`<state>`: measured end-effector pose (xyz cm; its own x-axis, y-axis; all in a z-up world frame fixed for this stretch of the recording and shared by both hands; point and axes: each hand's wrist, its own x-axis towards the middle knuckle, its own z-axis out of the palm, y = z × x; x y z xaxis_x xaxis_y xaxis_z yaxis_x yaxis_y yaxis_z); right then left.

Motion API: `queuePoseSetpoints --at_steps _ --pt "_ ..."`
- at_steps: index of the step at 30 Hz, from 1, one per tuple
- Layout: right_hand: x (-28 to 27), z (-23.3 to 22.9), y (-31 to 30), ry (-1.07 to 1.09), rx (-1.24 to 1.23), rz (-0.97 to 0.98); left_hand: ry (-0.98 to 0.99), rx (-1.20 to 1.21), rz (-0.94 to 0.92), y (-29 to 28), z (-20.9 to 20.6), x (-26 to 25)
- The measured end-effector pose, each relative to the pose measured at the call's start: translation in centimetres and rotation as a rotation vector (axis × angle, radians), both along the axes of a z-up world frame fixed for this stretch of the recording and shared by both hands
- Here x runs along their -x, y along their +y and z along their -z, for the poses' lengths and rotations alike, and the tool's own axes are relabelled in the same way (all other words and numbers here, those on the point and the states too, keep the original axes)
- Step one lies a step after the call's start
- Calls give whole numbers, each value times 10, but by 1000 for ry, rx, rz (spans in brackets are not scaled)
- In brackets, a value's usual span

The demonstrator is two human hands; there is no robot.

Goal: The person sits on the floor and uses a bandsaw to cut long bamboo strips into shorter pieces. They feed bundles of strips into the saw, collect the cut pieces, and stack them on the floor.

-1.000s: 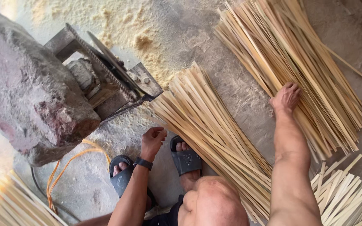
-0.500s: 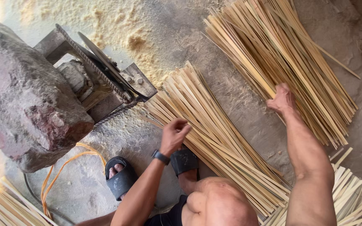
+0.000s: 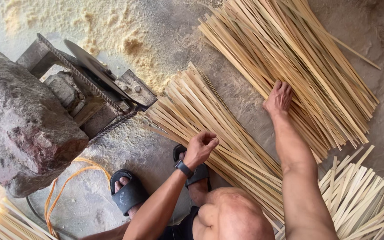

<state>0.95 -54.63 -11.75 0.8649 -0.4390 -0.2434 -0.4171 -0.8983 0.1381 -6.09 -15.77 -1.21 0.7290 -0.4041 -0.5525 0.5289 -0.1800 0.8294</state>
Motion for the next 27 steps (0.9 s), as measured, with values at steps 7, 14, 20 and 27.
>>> queuePoseSetpoints --at_steps 7,14,20,27 --pt "-17 14 -24 64 45 15 38 -31 -55 24 16 26" --pt "-5 -40 -49 136 -141 18 10 -62 96 10 -11 -12" --pt "33 -142 -17 131 -352 13 -121 112 119 -94 -20 -94" --pt "83 -148 75 -334 -118 -450 58 720 -226 -131 -5 -91"
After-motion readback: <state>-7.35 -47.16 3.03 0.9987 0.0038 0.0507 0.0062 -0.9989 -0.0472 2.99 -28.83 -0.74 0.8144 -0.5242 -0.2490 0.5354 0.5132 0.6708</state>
